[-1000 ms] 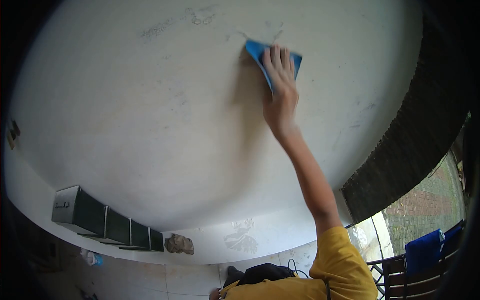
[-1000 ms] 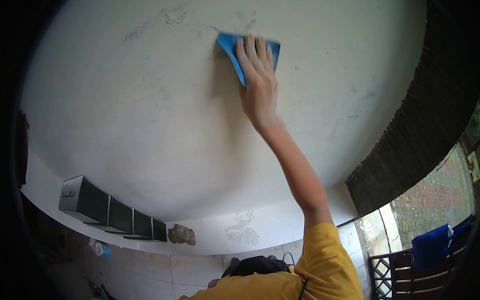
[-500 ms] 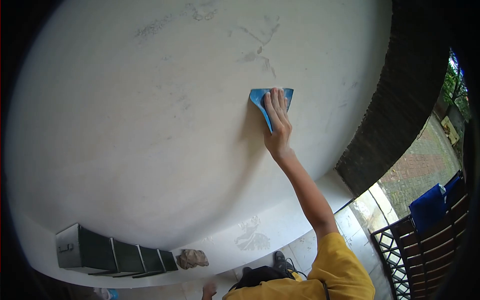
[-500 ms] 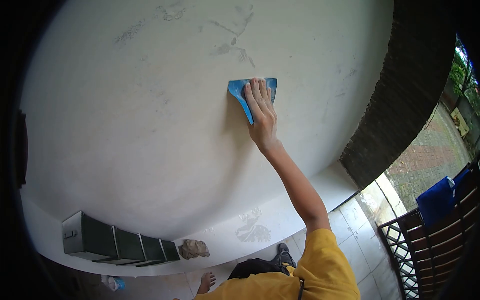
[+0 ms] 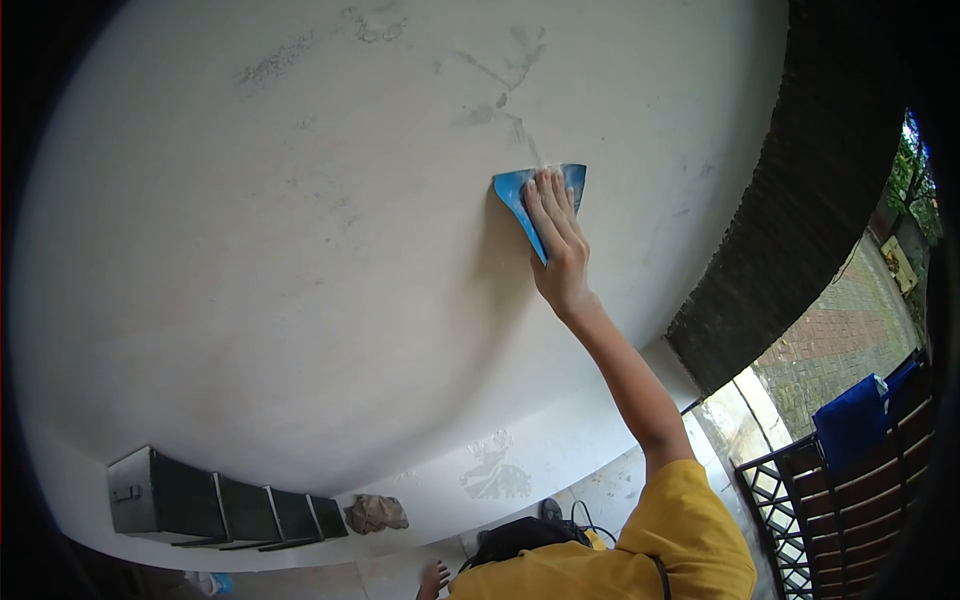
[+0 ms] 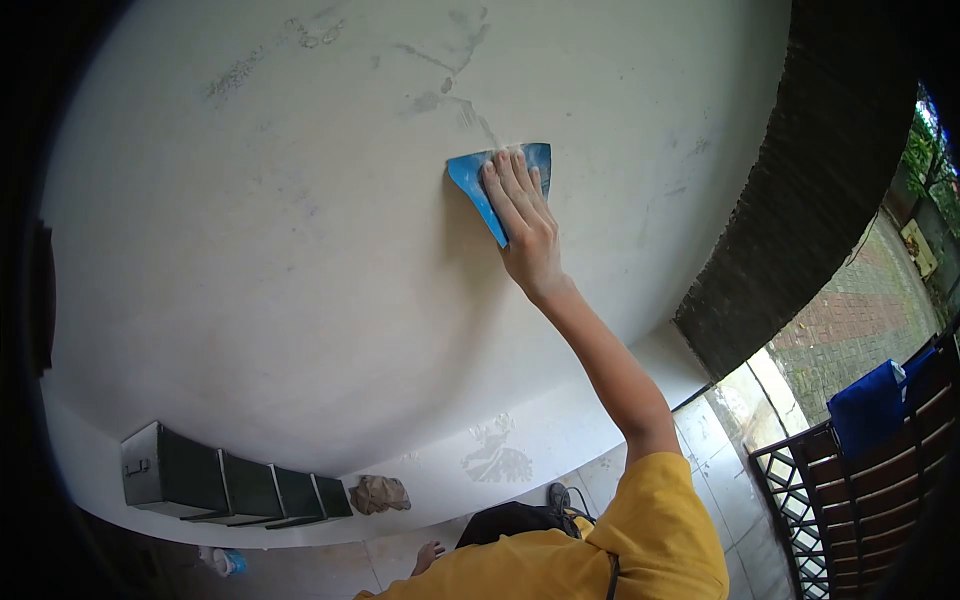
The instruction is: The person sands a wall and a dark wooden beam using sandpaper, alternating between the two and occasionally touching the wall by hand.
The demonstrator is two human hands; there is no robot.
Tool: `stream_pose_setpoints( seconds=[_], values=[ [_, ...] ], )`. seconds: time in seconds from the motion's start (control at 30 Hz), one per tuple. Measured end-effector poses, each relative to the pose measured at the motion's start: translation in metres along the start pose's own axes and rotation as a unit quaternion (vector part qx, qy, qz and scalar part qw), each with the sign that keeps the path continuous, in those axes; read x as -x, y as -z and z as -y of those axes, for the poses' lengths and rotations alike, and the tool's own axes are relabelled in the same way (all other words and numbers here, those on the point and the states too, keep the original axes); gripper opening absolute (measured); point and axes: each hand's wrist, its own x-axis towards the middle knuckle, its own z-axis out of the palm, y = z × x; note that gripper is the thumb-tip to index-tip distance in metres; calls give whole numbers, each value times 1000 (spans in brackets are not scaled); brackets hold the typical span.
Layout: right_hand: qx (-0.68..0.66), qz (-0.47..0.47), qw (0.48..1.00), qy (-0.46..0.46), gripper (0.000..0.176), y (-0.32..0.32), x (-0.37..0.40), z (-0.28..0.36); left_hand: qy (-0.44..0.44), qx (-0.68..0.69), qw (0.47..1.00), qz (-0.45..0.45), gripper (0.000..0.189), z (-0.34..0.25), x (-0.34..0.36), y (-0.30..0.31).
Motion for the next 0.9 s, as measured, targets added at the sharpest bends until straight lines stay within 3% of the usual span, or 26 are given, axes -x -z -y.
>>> stream_pose_setpoints(
  seconds=[0.17,0.23,0.27,0.37,0.43,0.53,0.63,0.77,0.8,0.83,0.87,0.9],
  values=[
    [19,-71,996,52,52,-8,-45,-4,-86,-128,988,24,47,-4,11,-10],
    [22,-99,991,82,58,3,-112,11,-64,-112,992,16,47,-2,14,-6],
    [-47,-55,995,62,61,16,-140,20,-25,-64,998,7,47,-8,10,-9],
    [-67,-39,997,14,58,16,-144,23,11,34,999,-23,46,-18,-4,-10],
    [16,-66,996,64,61,8,-100,15,9,56,998,-26,45,-14,-4,-9],
    [5,15,1000,12,53,-13,12,0,-15,54,998,-23,46,-15,-4,-6],
    [24,9,1000,18,55,-15,22,2,-6,18,999,-41,46,-7,7,-3],
    [2,-25,999,34,70,-1,-64,11,39,81,996,-11,46,45,-32,7],
    [-5,-68,996,65,67,1,-99,12,47,70,996,-6,46,49,-28,8],
    [-43,-36,997,56,65,10,-131,14,52,59,997,0,46,48,-23,8],
    [4,-60,997,53,60,18,-165,25,55,50,997,4,45,45,-18,6],
    [-1,-48,997,54,59,18,-166,23,13,-27,1000,4,45,37,-7,6]
  ],
)
